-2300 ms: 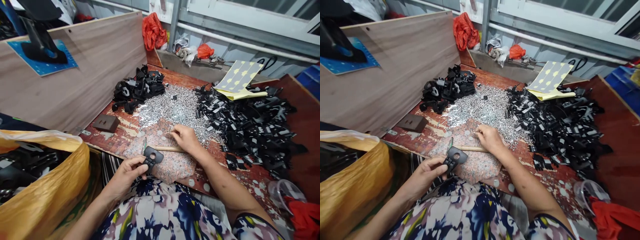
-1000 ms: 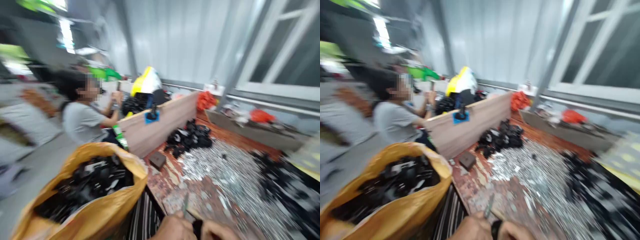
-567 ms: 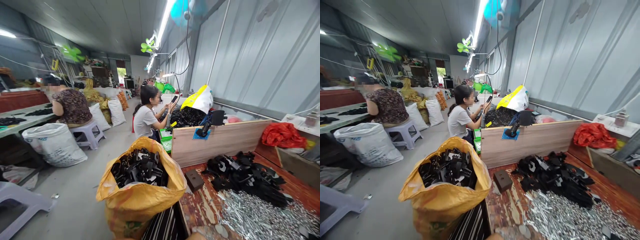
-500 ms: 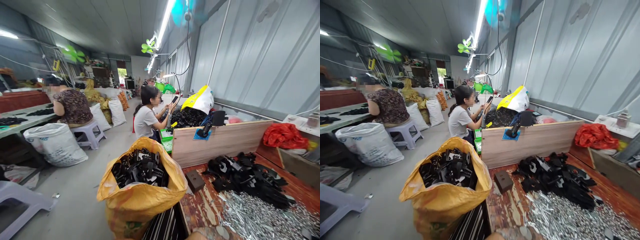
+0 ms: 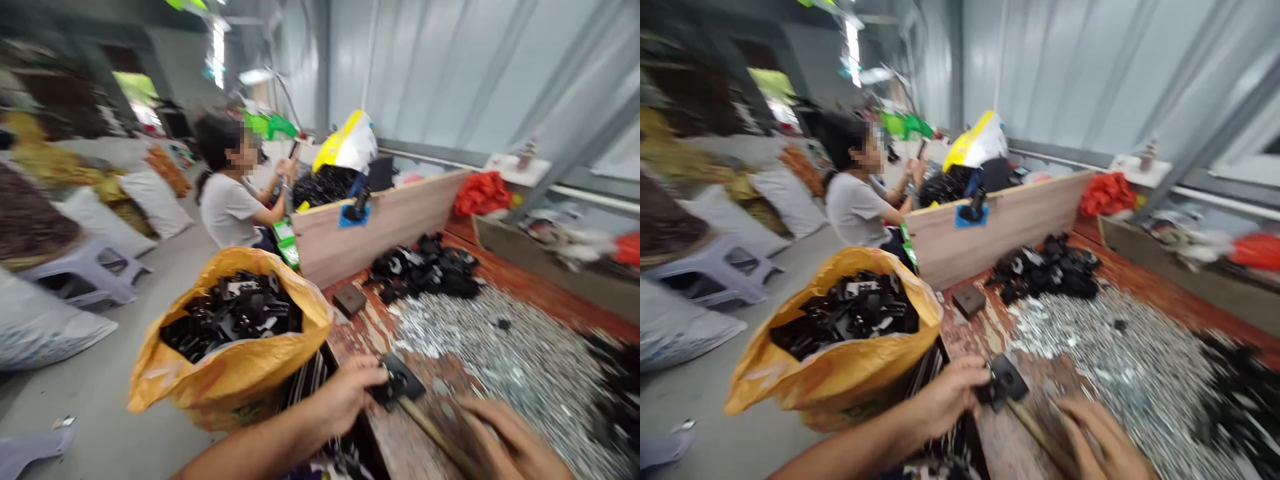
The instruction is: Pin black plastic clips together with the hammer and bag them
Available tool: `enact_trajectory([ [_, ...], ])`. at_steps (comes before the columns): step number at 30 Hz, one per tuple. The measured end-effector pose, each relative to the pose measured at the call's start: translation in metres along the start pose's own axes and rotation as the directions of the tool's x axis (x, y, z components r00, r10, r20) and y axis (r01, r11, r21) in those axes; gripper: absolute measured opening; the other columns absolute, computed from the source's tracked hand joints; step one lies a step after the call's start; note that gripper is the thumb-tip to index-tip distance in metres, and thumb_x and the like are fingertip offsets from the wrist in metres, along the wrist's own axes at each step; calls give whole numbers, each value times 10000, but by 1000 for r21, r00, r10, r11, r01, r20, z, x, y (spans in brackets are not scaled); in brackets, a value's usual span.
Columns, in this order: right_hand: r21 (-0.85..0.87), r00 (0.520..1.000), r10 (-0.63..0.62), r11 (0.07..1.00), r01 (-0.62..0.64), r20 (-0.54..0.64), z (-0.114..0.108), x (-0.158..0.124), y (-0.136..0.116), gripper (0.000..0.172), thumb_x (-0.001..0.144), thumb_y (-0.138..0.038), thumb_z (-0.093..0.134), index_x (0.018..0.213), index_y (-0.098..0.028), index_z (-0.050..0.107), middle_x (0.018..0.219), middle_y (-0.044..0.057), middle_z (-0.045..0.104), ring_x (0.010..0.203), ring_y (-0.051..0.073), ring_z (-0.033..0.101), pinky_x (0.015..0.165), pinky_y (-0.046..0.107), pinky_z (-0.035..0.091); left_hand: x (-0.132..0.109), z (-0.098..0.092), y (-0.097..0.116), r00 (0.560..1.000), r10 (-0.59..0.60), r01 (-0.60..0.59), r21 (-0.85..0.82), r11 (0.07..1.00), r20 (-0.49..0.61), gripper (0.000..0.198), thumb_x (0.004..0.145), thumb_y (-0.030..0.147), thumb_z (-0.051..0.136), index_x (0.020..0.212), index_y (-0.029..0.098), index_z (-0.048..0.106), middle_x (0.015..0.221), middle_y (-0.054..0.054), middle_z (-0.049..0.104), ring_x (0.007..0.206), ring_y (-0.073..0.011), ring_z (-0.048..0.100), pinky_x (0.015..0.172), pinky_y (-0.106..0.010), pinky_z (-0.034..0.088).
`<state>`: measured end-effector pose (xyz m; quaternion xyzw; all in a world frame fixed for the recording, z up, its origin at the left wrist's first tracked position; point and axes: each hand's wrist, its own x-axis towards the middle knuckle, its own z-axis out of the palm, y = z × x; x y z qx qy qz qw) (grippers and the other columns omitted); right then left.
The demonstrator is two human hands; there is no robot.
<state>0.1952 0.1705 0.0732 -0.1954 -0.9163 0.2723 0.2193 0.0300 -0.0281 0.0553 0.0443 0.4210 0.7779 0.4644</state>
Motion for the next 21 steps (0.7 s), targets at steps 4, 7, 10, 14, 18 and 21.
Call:
enact_trajectory([
  [4,168,988,-115,977,132,-106,-5,-1,-44,140,967,-329,587,939,-272,712,923,58,723,871,218,712,797,360,591,-4,5,16,997,-66,66,-13,998,46,246,704,310,848,793,135,701,711,2,619,555,-96,535,423,-184,446],
  [7,191,976,-185,960,205,-114,-2,10,-66,148,989,-200,554,994,-244,695,903,42,696,844,174,679,745,320,560,-4,6,13,999,-45,46,-29,999,32,250,741,334,835,833,134,716,747,-3,639,585,-111,546,427,-204,484],
  [10,181,971,-225,954,238,-85,0,8,-74,178,994,-153,541,1055,-234,688,932,41,677,858,162,663,750,319,553,-7,10,8,996,-90,91,-28,995,12,321,746,422,830,840,133,729,733,-11,660,560,-120,550,403,-218,489],
  [14,162,957,-279,944,288,-78,1,-1,-77,218,986,-94,525,1070,-209,689,938,43,652,857,147,646,744,297,542,-7,17,3,993,-119,119,-8,993,-15,360,698,455,863,788,134,727,678,-1,648,503,-101,522,347,-190,419],
  [18,150,942,-333,929,337,-53,6,-2,-82,256,990,-75,492,1094,-194,693,931,51,639,855,150,624,737,290,528,-7,19,-1,992,-121,121,-2,993,-31,335,638,392,906,713,134,706,616,21,603,466,-82,478,326,-175,380],
  [21,142,939,-344,929,341,-7,14,-3,-83,242,997,-97,496,1108,-188,691,928,54,628,855,162,606,740,302,520,-8,18,-5,991,-131,131,-14,991,-16,335,637,389,913,747,137,721,651,14,621,508,-95,515,362,-186,448],
])
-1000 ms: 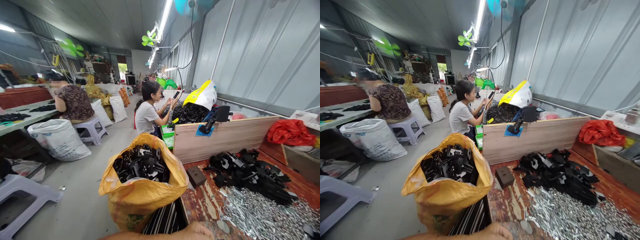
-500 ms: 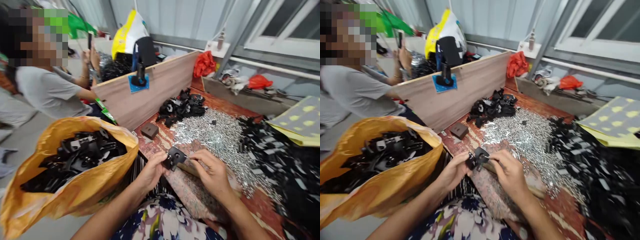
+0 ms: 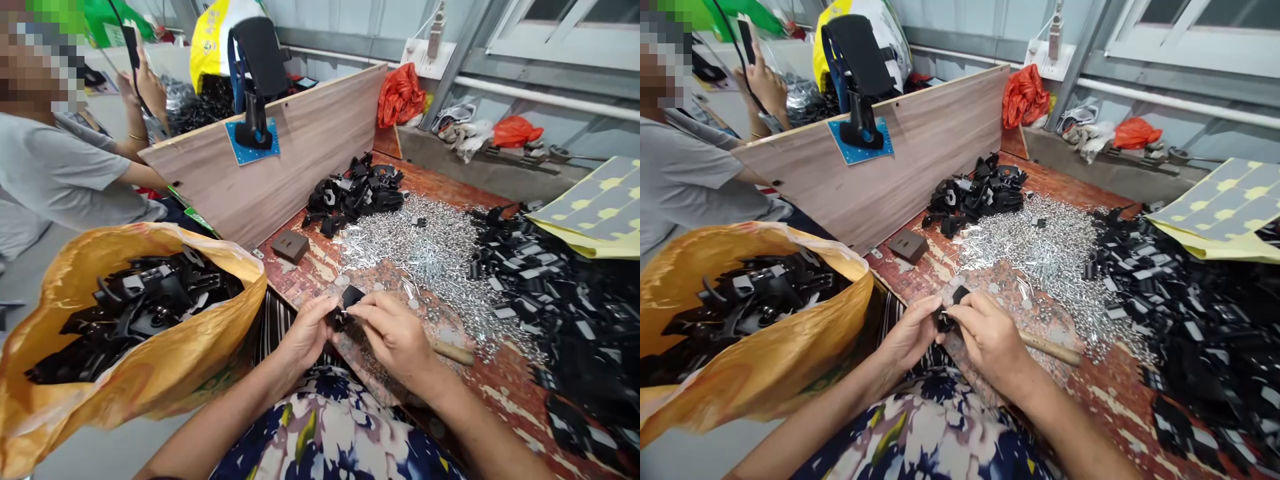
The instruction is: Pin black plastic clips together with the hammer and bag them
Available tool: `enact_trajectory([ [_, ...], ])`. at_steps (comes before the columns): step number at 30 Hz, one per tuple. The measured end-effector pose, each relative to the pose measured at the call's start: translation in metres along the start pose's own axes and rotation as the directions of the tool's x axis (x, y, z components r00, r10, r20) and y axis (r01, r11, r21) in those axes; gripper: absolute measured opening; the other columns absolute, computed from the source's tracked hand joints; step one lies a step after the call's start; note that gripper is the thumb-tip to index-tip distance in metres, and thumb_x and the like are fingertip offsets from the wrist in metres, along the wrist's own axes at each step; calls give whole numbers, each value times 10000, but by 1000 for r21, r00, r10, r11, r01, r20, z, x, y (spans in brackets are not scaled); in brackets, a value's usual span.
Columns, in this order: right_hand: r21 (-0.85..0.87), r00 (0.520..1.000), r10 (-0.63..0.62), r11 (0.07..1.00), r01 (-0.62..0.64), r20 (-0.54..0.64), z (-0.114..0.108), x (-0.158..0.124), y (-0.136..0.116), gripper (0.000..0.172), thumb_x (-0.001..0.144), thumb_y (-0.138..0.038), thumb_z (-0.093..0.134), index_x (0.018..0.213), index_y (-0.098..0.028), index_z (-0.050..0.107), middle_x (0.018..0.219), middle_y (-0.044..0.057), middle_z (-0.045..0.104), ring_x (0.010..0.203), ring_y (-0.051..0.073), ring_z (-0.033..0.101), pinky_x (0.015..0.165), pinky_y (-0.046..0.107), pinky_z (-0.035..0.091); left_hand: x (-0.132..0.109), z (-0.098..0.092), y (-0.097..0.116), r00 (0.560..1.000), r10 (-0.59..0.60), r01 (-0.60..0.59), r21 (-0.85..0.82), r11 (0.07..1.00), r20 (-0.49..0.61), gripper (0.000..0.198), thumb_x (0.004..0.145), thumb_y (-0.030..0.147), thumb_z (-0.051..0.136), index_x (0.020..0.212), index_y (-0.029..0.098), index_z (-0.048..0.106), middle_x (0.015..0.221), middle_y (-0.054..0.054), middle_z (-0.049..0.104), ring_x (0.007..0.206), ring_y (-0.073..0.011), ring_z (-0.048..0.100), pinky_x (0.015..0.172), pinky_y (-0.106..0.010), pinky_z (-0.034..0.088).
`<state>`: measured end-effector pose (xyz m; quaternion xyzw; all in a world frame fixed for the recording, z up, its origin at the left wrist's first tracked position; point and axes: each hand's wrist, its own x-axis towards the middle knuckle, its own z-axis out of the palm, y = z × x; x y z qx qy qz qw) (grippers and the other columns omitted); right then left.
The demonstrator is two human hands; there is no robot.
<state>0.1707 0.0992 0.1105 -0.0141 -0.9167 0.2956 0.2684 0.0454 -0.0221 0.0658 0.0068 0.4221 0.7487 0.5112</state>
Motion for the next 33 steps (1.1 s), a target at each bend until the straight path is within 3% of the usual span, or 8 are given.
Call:
enact_trajectory([
  [9,-260,996,-29,964,49,79,10,-3,-2,239,1006,-119,461,1044,-121,697,869,81,598,828,205,545,723,338,497,-2,-3,-10,1000,22,-22,-29,999,14,293,733,374,869,811,140,711,729,11,594,596,-111,538,432,-210,519],
  [14,-530,957,-270,800,282,104,22,1,-17,189,942,-75,538,861,-107,706,725,65,558,725,213,489,752,383,490,1,-1,-17,998,51,-53,-61,997,-38,292,729,326,870,735,154,635,673,39,565,577,-79,520,512,-175,475],
  [18,-605,942,-315,730,319,117,32,5,-24,219,927,-31,502,893,-91,709,768,77,594,736,207,494,864,405,486,2,3,-17,995,53,-59,-72,996,-82,378,659,282,909,670,156,552,634,61,508,558,-51,466,516,-142,407],
  [23,-453,979,-181,868,203,93,23,8,-17,301,995,-115,460,759,-161,641,721,42,530,700,187,458,660,335,421,-7,-2,-12,999,47,-47,-23,999,4,296,787,347,828,782,158,600,746,28,533,635,-81,501,569,-177,478],
  [27,-320,997,-40,946,59,65,22,-2,-11,251,1031,-204,473,882,-170,672,779,45,564,749,187,491,675,333,418,-21,-16,-8,990,125,-134,157,978,61,355,734,329,867,940,212,603,852,30,562,662,-100,512,556,-196,485],
  [30,-208,991,6,978,22,133,20,-15,-1,217,1041,-215,483,1166,-172,654,896,48,634,834,178,550,761,322,462,-37,-30,5,966,258,-236,466,852,17,440,718,307,879,1054,238,604,918,10,626,753,-126,571,586,-182,461],
  [33,-389,974,138,920,-58,180,6,-33,22,271,1031,-329,522,1224,-173,632,1001,91,647,925,225,562,804,372,474,-52,-45,25,976,211,-122,671,732,-52,419,882,487,699,1205,234,612,904,-14,646,645,-122,539,500,-192,388],
])
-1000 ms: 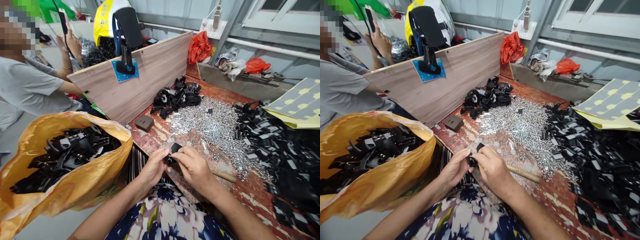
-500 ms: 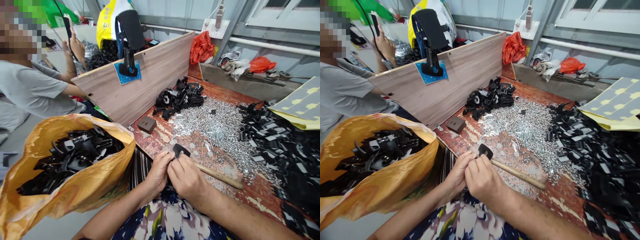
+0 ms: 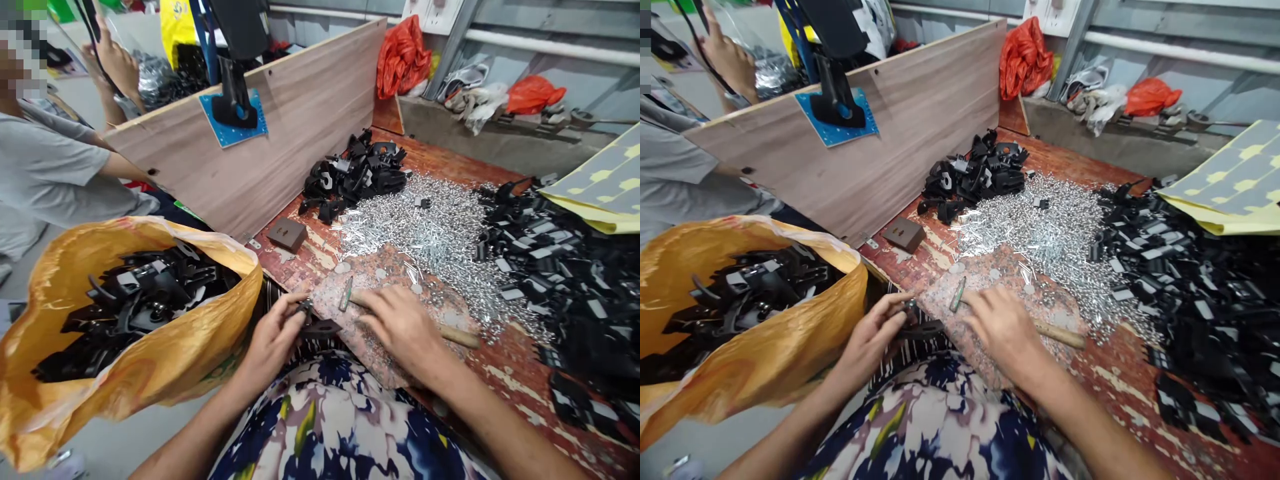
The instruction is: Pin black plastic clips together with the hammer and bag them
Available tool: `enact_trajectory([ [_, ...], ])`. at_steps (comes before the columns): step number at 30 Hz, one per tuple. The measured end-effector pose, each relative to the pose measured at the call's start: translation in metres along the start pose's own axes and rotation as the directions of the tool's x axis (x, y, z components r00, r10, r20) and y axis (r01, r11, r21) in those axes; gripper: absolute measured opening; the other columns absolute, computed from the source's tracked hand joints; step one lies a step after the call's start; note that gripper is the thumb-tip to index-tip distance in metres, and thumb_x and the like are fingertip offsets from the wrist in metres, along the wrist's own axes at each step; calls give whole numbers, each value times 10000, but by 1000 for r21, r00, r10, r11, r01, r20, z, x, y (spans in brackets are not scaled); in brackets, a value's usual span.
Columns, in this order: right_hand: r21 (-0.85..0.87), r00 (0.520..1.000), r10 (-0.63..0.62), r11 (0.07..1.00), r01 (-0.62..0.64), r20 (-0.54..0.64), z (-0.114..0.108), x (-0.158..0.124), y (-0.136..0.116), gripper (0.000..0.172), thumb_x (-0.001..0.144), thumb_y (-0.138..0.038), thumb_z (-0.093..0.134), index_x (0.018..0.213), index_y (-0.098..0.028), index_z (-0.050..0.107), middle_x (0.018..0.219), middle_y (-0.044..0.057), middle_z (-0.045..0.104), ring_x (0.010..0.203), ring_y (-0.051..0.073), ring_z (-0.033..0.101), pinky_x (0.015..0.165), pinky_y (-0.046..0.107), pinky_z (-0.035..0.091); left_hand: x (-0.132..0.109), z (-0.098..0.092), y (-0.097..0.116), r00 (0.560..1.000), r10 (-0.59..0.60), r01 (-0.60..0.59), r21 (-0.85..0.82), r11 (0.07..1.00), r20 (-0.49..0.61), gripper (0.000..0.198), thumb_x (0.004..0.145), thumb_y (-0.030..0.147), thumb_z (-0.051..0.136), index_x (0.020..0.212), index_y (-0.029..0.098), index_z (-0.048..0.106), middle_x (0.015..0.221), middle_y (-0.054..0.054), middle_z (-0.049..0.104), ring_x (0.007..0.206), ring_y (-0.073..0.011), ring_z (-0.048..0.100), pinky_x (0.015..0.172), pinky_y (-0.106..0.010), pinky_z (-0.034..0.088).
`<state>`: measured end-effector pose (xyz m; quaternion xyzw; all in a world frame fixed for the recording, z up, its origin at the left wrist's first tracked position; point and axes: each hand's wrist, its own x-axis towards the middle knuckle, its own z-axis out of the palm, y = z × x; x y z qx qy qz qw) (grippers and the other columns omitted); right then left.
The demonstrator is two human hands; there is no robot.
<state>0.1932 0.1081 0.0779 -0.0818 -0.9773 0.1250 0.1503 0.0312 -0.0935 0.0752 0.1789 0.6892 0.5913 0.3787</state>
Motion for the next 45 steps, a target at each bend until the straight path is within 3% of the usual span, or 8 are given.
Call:
enact_trajectory([
  [6,-290,985,116,954,-74,130,7,-39,43,157,964,-283,565,848,-184,602,856,93,604,791,236,552,655,353,422,11,3,-26,997,-69,67,61,996,32,469,929,609,546,1107,195,678,716,7,591,540,-126,431,467,-218,294],
  [10,-159,949,215,971,-181,231,3,-55,33,130,971,-293,540,1031,-194,599,615,-21,572,480,158,488,464,293,321,26,28,-50,994,76,-64,144,987,-75,395,936,529,554,1006,185,735,629,22,543,580,-155,472,564,-246,361],
  [21,-85,997,-12,996,5,-79,-2,-49,-8,528,1002,-108,439,1519,-206,467,697,-7,557,544,136,517,499,268,414,30,33,-57,979,161,-140,157,978,-127,433,965,484,533,650,202,628,594,28,485,599,-163,456,614,-261,340],
  [29,-18,984,176,984,-177,-20,15,-45,6,399,1016,-213,494,1404,-172,580,979,88,695,712,179,615,628,322,504,17,16,-48,995,98,-99,-85,991,-15,463,915,597,593,1062,190,757,750,-26,644,700,-196,557,683,-273,434],
  [34,25,975,105,994,-102,-194,6,-28,-3,273,960,-205,595,1211,-218,700,1113,104,706,1007,266,615,883,470,478,12,13,-32,987,159,-149,-337,930,2,525,897,599,638,1278,238,641,929,-56,700,850,-225,626,817,-316,494],
  [40,372,997,-80,926,69,15,3,-14,-22,338,966,-297,617,1289,-211,666,1144,92,720,1066,240,633,882,436,534,27,41,-24,978,69,-19,-243,970,199,502,920,554,628,1312,239,636,1011,-65,690,810,-201,631,721,-280,505],
  [43,504,989,140,853,-138,34,-9,-20,2,232,975,-265,586,1144,-215,737,985,54,756,885,201,677,776,394,563,36,44,-26,952,102,-32,-238,971,289,492,957,521,578,1362,242,580,1006,-69,670,749,-182,626,636,-268,503],
  [45,620,878,461,730,-289,-133,-36,-31,33,155,904,-308,687,1003,-237,782,898,47,767,756,197,676,657,376,534,43,36,-24,960,149,-97,-217,971,239,463,951,497,591,1325,224,603,1019,-78,662,769,-183,627,608,-258,502],
])
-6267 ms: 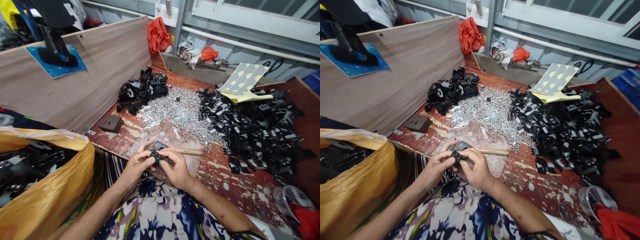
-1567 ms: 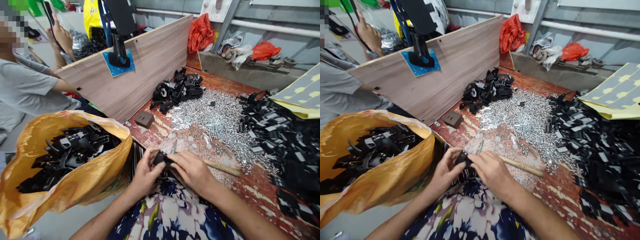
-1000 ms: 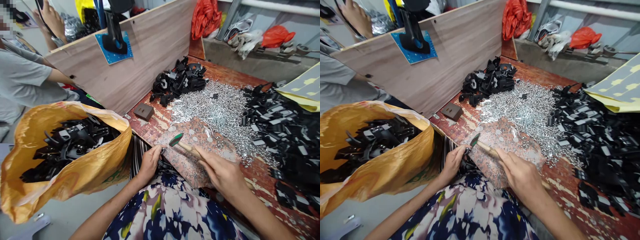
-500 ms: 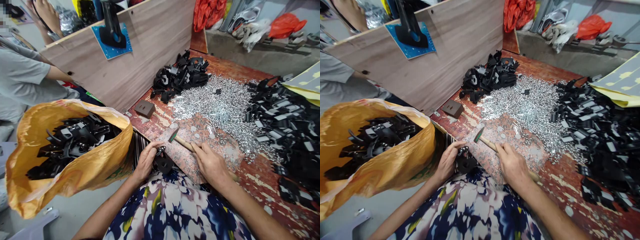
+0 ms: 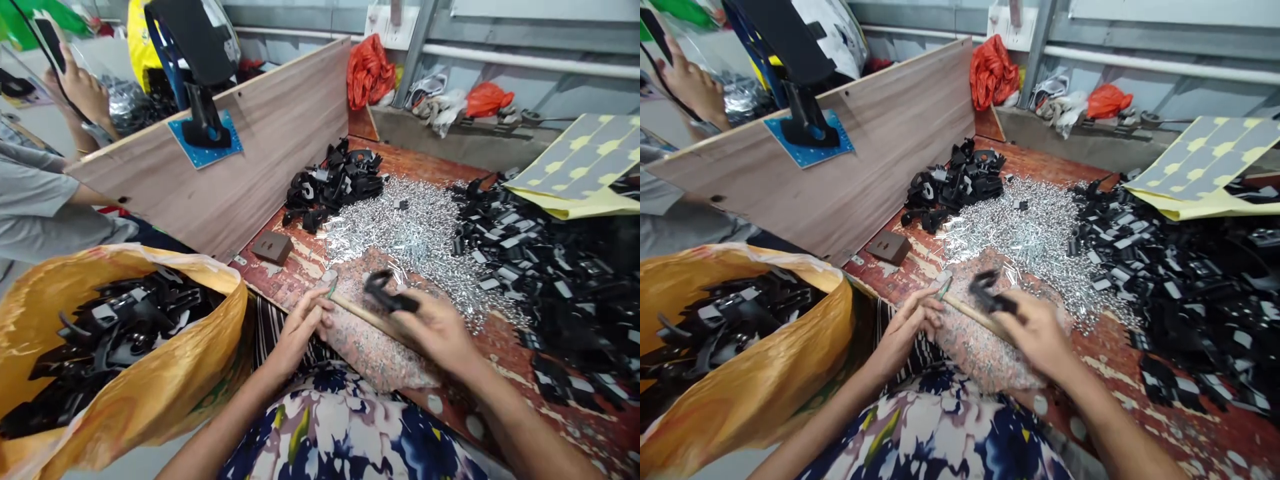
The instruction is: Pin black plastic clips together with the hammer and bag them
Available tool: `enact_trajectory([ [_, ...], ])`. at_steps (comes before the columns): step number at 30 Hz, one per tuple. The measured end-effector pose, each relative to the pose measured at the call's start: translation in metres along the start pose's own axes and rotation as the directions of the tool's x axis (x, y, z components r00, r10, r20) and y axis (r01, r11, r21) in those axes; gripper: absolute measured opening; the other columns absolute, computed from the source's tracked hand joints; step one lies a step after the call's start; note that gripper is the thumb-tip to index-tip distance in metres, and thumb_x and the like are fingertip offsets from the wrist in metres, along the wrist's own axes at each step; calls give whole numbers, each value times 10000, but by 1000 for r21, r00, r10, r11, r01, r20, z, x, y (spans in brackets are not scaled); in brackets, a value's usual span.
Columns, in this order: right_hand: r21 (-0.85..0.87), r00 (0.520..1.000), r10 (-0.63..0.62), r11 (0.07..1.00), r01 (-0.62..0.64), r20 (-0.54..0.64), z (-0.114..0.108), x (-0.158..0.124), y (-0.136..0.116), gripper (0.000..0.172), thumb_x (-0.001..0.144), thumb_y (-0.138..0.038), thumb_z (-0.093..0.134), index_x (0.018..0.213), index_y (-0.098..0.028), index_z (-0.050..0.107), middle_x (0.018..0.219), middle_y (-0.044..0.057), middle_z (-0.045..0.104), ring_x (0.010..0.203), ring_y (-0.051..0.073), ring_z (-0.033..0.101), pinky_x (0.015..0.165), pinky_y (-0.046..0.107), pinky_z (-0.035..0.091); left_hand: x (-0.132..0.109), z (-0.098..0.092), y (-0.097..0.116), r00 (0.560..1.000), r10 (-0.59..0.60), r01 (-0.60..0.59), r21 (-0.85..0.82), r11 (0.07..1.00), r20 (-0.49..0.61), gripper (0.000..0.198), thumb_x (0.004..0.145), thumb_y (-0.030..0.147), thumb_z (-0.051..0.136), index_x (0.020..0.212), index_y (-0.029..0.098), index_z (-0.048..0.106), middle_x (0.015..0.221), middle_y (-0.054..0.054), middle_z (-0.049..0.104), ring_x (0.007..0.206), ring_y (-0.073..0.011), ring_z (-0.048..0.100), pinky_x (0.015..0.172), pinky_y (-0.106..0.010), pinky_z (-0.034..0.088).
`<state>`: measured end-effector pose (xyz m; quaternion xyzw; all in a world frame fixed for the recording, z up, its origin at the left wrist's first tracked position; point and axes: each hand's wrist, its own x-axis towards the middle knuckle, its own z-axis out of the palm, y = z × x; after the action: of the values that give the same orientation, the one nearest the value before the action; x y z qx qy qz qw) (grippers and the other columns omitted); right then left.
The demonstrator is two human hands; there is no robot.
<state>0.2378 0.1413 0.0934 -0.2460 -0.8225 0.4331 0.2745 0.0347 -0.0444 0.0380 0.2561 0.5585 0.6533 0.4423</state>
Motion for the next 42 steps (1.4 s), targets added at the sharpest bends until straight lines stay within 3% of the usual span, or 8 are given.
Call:
enact_trajectory([
  [3,227,825,145,974,-21,-546,-76,14,11,256,924,-452,628,978,-277,807,1036,98,785,740,212,688,572,396,421,10,-21,6,991,82,-66,142,988,-107,382,931,460,630,1204,198,683,930,-59,679,691,-152,590,587,-241,474],
  [7,547,726,309,830,110,-614,-119,34,23,533,964,-638,410,1037,-292,809,1123,106,771,749,198,687,583,432,392,28,-44,6,952,135,-69,237,969,-276,361,896,482,661,1073,177,736,789,-31,689,609,-137,547,545,-226,428],
  [10,492,870,328,863,-117,-368,-82,70,35,348,909,-544,591,1033,-287,790,916,84,762,715,193,670,619,383,501,41,-50,-3,926,145,-48,275,960,-347,373,862,512,679,998,172,749,764,-31,698,604,-159,570,524,-237,429],
  [13,-121,994,62,990,-72,-91,-32,137,48,257,919,-363,599,1057,-217,761,1021,95,743,919,229,684,797,421,558,47,-53,-13,925,215,-62,434,899,-314,302,858,483,681,910,199,772,811,-50,743,709,-219,651,637,-290,504],
  [21,-560,986,-129,812,164,102,27,284,68,368,840,-104,661,1206,-117,700,1189,174,682,1159,306,527,1020,475,406,45,-63,-20,925,308,-108,625,773,-222,226,890,405,646,841,235,785,857,-59,778,834,-271,702,793,-351,521],
  [28,-477,957,-225,830,288,185,18,195,55,168,931,-180,636,1013,-259,760,1055,34,742,1070,208,603,1091,494,357,40,-58,-7,954,181,-54,457,888,-238,252,843,458,711,835,217,784,845,-63,756,836,-264,676,784,-340,517],
  [35,346,804,-490,858,379,336,42,62,4,230,974,-344,623,905,-236,814,1151,51,713,1031,156,694,959,255,522,31,1,32,986,-160,154,-145,977,-34,599,853,603,688,1336,251,637,1017,-76,713,676,-165,595,585,-253,475],
  [42,-239,983,-146,956,170,115,-34,32,46,244,958,-234,624,1150,-307,755,1102,23,758,1016,173,686,952,376,548,15,16,32,905,-422,421,-228,878,51,465,643,457,920,1005,202,778,944,-69,738,658,-182,651,517,-241,479],
])
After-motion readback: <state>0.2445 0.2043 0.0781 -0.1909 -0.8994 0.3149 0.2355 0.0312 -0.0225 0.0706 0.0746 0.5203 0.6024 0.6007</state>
